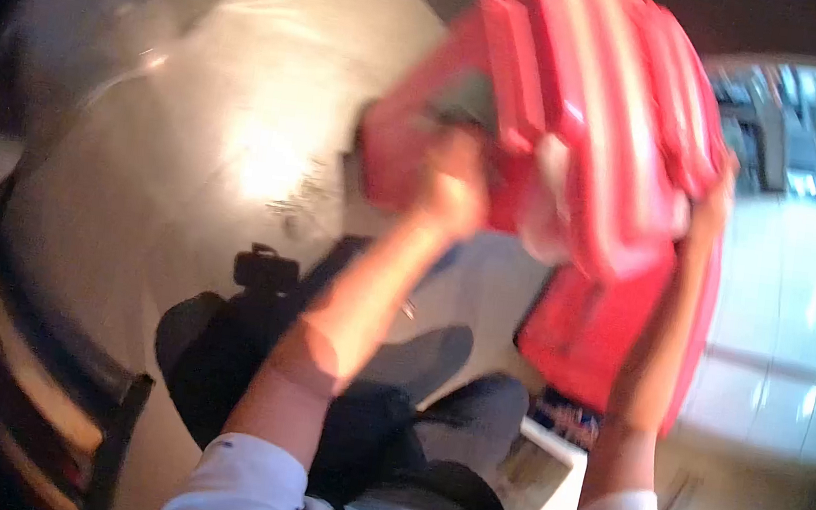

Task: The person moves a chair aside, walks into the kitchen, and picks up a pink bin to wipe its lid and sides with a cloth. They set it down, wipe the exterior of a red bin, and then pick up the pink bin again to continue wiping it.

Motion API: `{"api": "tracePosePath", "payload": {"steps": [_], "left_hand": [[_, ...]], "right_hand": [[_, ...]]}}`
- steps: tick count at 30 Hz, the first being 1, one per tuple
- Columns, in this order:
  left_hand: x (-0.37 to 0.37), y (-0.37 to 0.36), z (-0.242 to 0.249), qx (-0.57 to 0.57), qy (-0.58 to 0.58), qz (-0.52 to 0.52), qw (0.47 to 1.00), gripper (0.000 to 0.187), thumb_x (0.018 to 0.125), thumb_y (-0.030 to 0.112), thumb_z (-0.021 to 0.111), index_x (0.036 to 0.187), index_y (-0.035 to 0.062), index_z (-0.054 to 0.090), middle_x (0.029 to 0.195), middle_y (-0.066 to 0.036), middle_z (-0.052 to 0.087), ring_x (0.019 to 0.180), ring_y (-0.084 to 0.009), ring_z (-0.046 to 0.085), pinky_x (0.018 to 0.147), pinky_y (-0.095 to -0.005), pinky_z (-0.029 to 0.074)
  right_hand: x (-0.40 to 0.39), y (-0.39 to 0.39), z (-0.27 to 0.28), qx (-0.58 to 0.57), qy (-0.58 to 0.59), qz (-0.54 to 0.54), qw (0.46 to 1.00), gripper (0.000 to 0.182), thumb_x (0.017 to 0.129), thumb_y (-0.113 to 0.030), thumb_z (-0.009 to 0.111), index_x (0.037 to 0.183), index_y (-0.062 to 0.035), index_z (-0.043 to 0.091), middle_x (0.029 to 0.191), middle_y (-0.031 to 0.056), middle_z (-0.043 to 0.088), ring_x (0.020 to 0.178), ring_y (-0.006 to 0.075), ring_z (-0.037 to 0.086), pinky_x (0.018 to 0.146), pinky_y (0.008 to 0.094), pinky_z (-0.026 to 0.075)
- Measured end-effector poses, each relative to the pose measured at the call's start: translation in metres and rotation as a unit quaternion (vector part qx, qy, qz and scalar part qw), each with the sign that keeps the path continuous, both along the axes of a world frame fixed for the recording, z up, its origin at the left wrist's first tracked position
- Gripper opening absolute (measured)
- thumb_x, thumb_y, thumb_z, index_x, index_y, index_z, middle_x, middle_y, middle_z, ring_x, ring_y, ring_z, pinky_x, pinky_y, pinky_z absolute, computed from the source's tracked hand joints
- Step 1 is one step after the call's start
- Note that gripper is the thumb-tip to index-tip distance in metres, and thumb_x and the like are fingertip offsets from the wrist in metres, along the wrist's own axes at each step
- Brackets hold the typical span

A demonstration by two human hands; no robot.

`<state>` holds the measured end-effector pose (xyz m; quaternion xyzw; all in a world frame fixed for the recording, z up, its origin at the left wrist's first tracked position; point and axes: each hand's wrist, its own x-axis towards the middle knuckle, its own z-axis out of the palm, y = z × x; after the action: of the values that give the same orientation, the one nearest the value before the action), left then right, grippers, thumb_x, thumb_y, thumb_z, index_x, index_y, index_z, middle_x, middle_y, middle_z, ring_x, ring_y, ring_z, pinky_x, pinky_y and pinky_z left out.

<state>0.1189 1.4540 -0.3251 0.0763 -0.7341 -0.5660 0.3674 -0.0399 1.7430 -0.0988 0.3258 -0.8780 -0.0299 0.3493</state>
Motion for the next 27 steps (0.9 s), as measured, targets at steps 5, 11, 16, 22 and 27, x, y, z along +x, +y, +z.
{"api": "tracePosePath", "payload": {"steps": [5, 11, 16, 22, 27], "left_hand": [[-0.017, -0.02, -0.1, 0.137, -0.278, -0.065, 0.949, 0.039, 0.103, 0.021, 0.036, 0.119, -0.0084, 0.056, 0.113, -0.03, 0.062, 0.106, -0.0461, 0.057, 0.092, -0.0448, 0.043], [0.05, 0.02, -0.055, 0.357, -0.14, -0.108, 0.917, 0.029, 0.104, 0.027, 0.048, 0.096, 0.0004, 0.056, 0.084, 0.003, 0.053, 0.075, -0.0072, 0.046, 0.067, -0.0251, 0.04], [0.024, 0.022, 0.005, 0.25, 0.073, -0.087, 0.961, 0.015, 0.096, 0.007, 0.049, 0.088, -0.0018, 0.058, 0.067, -0.013, 0.055, 0.059, -0.0298, 0.055, 0.056, -0.0379, 0.043], [-0.02, -0.02, -0.183, 0.175, -0.344, -0.062, 0.921, 0.035, 0.103, 0.023, 0.042, 0.123, -0.0024, 0.053, 0.114, -0.014, 0.067, 0.109, -0.0296, 0.06, 0.093, -0.0415, 0.045], [0.034, 0.067, -0.234, 0.377, -0.192, 0.05, 0.905, 0.029, 0.103, 0.018, 0.047, 0.122, 0.0011, 0.06, 0.096, -0.006, 0.069, 0.086, -0.0217, 0.06, 0.08, -0.0353, 0.047]], "right_hand": [[0.039, -0.071, 0.018, -0.276, -0.155, -0.062, 0.947, 0.068, 0.103, -0.053, 0.038, 0.132, 0.0052, 0.056, 0.134, 0.0175, 0.058, 0.126, 0.0235, 0.052, 0.107, 0.0341, 0.035], [0.025, -0.06, 0.013, -0.269, -0.141, -0.047, 0.952, 0.064, 0.104, -0.05, 0.035, 0.12, 0.0074, 0.059, 0.114, 0.0243, 0.062, 0.109, 0.0368, 0.057, 0.095, 0.0415, 0.041], [0.029, -0.049, 0.018, -0.288, -0.176, -0.056, 0.94, 0.063, 0.104, -0.05, 0.039, 0.127, 0.0046, 0.06, 0.124, 0.0199, 0.063, 0.116, 0.0255, 0.057, 0.102, 0.0356, 0.04], [0.038, -0.069, 0.011, -0.346, -0.172, -0.093, 0.918, 0.063, 0.103, -0.05, 0.04, 0.124, 0.0042, 0.063, 0.118, 0.0141, 0.067, 0.109, 0.0195, 0.061, 0.101, 0.0326, 0.04], [0.04, -0.066, 0.009, -0.367, -0.2, -0.09, 0.904, 0.055, 0.103, -0.043, 0.041, 0.129, 0.0023, 0.056, 0.125, 0.0147, 0.061, 0.115, 0.0218, 0.057, 0.103, 0.0333, 0.04]]}}
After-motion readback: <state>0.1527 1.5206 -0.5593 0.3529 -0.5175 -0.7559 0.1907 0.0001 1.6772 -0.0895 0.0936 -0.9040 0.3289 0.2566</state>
